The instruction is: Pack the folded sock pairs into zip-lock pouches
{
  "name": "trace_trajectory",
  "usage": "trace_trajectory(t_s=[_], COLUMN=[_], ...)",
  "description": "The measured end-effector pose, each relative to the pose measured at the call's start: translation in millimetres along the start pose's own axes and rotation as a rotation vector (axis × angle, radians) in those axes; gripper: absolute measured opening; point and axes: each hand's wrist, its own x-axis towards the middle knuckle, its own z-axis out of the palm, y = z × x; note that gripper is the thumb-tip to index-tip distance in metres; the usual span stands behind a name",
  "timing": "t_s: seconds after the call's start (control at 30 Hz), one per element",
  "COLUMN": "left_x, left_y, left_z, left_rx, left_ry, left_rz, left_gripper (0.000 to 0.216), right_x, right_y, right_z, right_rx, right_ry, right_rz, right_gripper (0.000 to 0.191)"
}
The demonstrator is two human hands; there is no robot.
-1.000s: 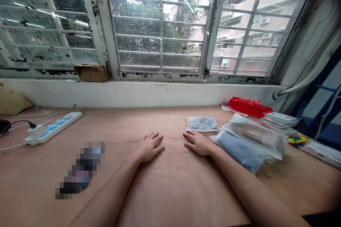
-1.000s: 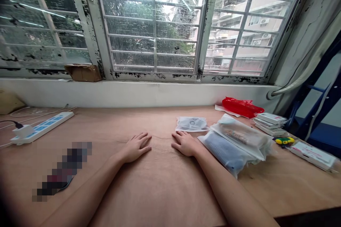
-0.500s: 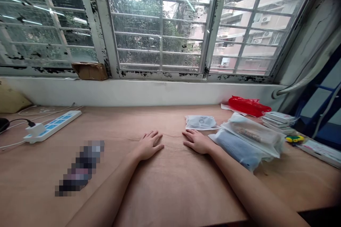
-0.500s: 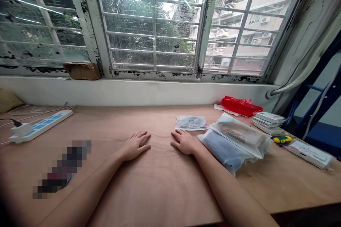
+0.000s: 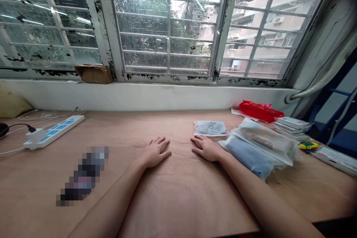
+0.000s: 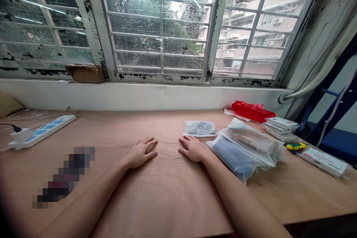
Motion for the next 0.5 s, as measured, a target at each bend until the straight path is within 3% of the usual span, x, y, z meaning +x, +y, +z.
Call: trace_trajectory(t_s=[0.5], left_x=[-0.7], left_y=[1.3], left_z=[-1.5], left_rx=[-0.001], left_ry=[-0.008], left_rz=[-0.009], left_gripper=[0.066], right_x=[-1.3], right_y=[-2.7], right_z=[-0.9], right_rx=[0.001], right_ry=[0.015], right_rz=[0.012], right_gripper=[0.069])
